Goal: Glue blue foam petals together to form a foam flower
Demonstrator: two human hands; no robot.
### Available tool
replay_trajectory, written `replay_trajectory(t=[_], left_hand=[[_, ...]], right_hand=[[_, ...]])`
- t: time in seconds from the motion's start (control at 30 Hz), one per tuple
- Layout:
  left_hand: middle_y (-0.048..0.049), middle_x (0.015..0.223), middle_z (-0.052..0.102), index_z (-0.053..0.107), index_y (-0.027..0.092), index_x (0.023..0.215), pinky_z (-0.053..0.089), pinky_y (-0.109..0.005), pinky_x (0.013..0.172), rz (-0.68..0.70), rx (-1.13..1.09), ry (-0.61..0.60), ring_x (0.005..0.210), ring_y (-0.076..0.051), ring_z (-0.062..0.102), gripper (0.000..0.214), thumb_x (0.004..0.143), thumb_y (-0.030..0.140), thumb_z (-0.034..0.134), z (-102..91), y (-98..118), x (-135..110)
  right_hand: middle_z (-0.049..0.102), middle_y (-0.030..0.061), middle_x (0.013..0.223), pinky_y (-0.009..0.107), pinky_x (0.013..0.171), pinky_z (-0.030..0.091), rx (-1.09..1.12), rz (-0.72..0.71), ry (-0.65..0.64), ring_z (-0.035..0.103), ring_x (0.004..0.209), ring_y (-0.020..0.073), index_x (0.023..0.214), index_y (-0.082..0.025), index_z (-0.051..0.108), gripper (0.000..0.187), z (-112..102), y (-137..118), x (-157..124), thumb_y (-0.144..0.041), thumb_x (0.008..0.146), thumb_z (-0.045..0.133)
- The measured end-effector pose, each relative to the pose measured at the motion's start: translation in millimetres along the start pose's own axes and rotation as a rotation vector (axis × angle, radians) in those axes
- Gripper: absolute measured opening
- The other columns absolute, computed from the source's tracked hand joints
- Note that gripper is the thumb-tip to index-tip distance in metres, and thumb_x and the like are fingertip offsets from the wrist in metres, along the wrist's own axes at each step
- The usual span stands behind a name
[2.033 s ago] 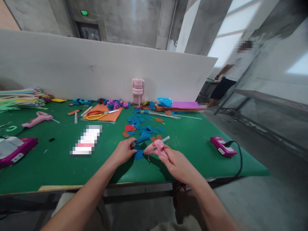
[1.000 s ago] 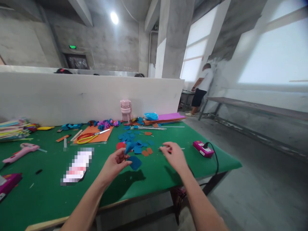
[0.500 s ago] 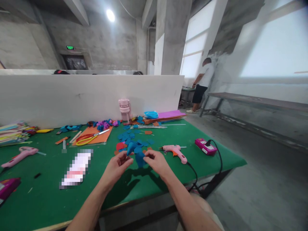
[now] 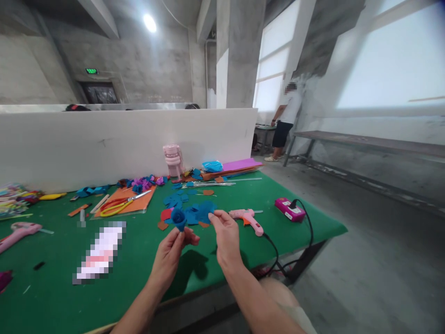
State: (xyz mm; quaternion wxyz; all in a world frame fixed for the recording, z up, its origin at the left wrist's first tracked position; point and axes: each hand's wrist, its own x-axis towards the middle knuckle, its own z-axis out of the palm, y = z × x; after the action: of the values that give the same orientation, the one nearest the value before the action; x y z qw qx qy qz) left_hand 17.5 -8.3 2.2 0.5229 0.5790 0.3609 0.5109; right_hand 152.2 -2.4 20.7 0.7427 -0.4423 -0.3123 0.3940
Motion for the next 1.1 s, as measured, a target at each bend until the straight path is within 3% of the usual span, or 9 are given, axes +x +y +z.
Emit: replay_trajectory(t=[0.17,0.33,0.47,0.73,0.97,1.1], left_hand=[[-0.0039,0.074,0.065,0.056,0.017,0.092,0.047,-0.029,0.069,-0.059,-0.038,-0.037,0.066,-0.015,0.059,0.031,0.081,0.045,0.049,5.7,-2.7,-1.1],[-0.0032,0.077,0.065,0.06,0.017,0.081,0.046,-0.028,0.071,-0.013,0.164,-0.096,0.071,-0.016,0.059,0.027,0.083,0.04,0.045,5.7,0.1,-2.0],[-0.0019,0.074,0.065,0.061,0.018,0.078,0.045,-0.026,0.071,0.022,0.284,-0.082,0.07,-0.015,0.058,0.027,0.083,0.038,0.044,6.2,0.8,-1.9],[-0.0025,0.071,0.063,0.059,0.017,0.076,0.045,-0.026,0.068,0.04,0.233,-0.123,0.066,-0.015,0.058,0.025,0.085,0.033,0.042,7.9,0.0,-0.7],[-0.0031,0.072,0.064,0.058,0.015,0.082,0.046,-0.028,0.065,0.002,0.119,-0.219,0.063,-0.015,0.058,0.025,0.086,0.034,0.042,8.5,2.4,-3.4],[-0.004,0.075,0.066,0.062,0.015,0.08,0.045,-0.027,0.072,0.014,0.204,-0.192,0.071,-0.016,0.061,0.028,0.086,0.033,0.042,5.8,4.5,-3.7]], right_hand=[[0.054,-0.0021,0.059,0.023,0.056,0.04,-0.054,-0.005,-0.045,0.049,0.057,0.0114,0.066,-0.016,0.058,0.015,3.7,7.9,-2.0,-0.031,0.066,0.062],[0.056,-0.0015,0.059,0.023,0.058,0.041,-0.125,-0.061,-0.028,0.05,0.058,0.0121,0.066,-0.016,0.059,0.015,4.2,12.8,-1.4,-0.031,0.066,0.061],[0.056,-0.002,0.059,0.023,0.057,0.04,-0.092,-0.024,-0.051,0.05,0.057,0.0118,0.065,-0.016,0.059,0.013,6.9,10.4,-5.7,-0.029,0.065,0.061],[0.057,-0.0033,0.058,0.022,0.055,0.038,0.02,0.097,-0.116,0.049,0.056,0.0105,0.065,-0.016,0.057,0.012,7.8,2.7,-9.4,-0.025,0.06,0.064],[0.053,-0.0051,0.055,0.021,0.055,0.037,-0.009,0.074,-0.092,0.046,0.054,0.009,0.062,-0.016,0.057,0.011,1.5,4.3,-1.0,-0.024,0.059,0.064],[0.051,-0.0055,0.054,0.022,0.054,0.037,-0.005,0.073,-0.065,0.045,0.052,0.009,0.064,-0.016,0.057,0.015,-2.7,5.5,4.7,-0.027,0.059,0.065]])
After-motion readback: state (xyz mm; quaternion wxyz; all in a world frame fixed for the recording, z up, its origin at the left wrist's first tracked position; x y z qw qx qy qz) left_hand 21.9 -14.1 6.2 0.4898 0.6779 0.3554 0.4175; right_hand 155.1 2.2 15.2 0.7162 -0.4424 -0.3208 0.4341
